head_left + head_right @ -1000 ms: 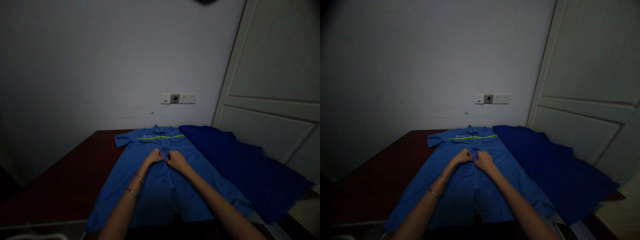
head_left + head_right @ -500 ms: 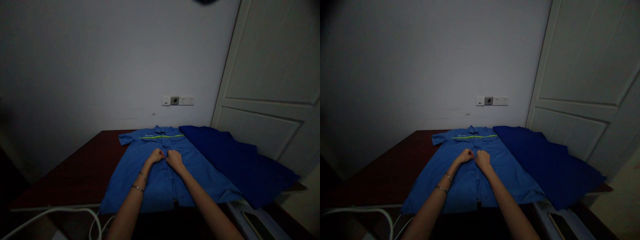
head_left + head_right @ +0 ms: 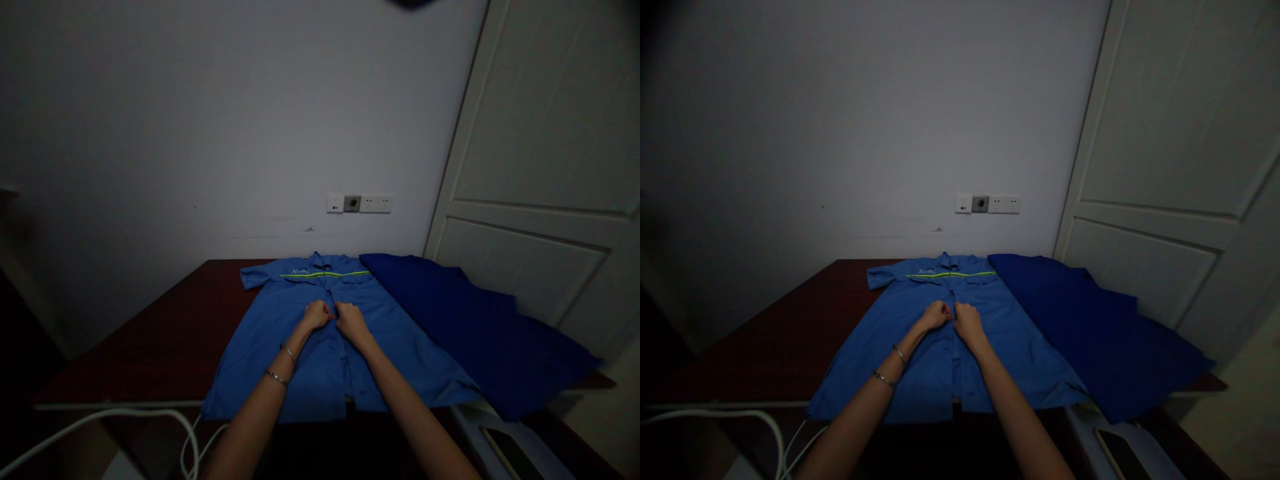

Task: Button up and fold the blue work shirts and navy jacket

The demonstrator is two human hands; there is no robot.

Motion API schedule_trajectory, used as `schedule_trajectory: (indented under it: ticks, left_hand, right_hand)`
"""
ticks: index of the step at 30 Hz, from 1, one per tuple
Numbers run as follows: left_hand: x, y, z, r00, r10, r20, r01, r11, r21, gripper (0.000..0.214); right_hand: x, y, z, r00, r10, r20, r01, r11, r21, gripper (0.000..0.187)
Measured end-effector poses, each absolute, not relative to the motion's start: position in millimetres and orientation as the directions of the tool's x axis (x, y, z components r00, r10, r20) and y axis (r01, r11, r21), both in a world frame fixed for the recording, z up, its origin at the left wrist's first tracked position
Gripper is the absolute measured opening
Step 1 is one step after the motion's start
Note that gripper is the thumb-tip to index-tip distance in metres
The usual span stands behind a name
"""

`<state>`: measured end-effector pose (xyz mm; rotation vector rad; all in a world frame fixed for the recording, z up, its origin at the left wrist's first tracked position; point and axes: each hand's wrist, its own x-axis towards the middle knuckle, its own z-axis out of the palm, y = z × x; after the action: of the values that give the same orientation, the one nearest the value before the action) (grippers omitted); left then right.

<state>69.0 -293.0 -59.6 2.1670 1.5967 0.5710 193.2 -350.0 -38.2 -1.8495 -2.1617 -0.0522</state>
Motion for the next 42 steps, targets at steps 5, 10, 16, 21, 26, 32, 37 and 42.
schedule_trajectory:
  ticks: [5, 10, 16, 21, 26, 32, 37, 42]
  left_hand:
    - [71, -295, -60, 0.213, 0.973, 0.094, 0.800, -0.229, 0.554, 0.017]
    - [69, -298, -55, 0.216, 0.966, 0.140, 0.743, -0.256, 0.619, 0.012]
    - [67, -307, -48, 0.247, 0.918, 0.311, 0.716, -0.389, 0.580, 0.011]
    - [67, -312, -46, 0.350, 0.872, 0.343, 0.664, -0.489, 0.566, 0.012]
    - [65, -311, -46, 0.388, 0.836, 0.388, 0.652, -0.547, 0.526, 0.014]
    - [62, -311, -43, 0.419, 0.812, 0.406, 0.585, -0.584, 0.563, 0.013]
    - [61, -310, -45, 0.427, 0.809, 0.403, 0.550, -0.587, 0.594, 0.012]
    - [60, -305, -50, 0.399, 0.848, 0.350, 0.540, -0.525, 0.658, 0.016]
  right_hand:
    - [193, -351, -38, -0.149, 0.958, 0.245, 0.972, 0.188, -0.143, 0.031]
    - [192, -352, -35, -0.182, 0.957, 0.227, 0.968, 0.215, -0.130, 0.032]
    - [212, -341, -27, -0.136, 0.938, 0.320, 0.882, 0.262, -0.393, 0.037]
    - [227, -329, -25, 0.032, 0.929, 0.369, 0.734, 0.229, -0.640, 0.034]
    - [224, -318, -26, 0.045, 0.930, 0.364, 0.558, 0.279, -0.782, 0.037]
    - [221, -315, -33, 0.041, 0.943, 0.331, 0.435, 0.281, -0.855, 0.035]
    - [223, -316, -41, 0.067, 0.946, 0.318, 0.368, 0.273, -0.889, 0.034]
    - [223, -319, -41, 0.009, 0.941, 0.338, 0.351, 0.313, -0.882, 0.031]
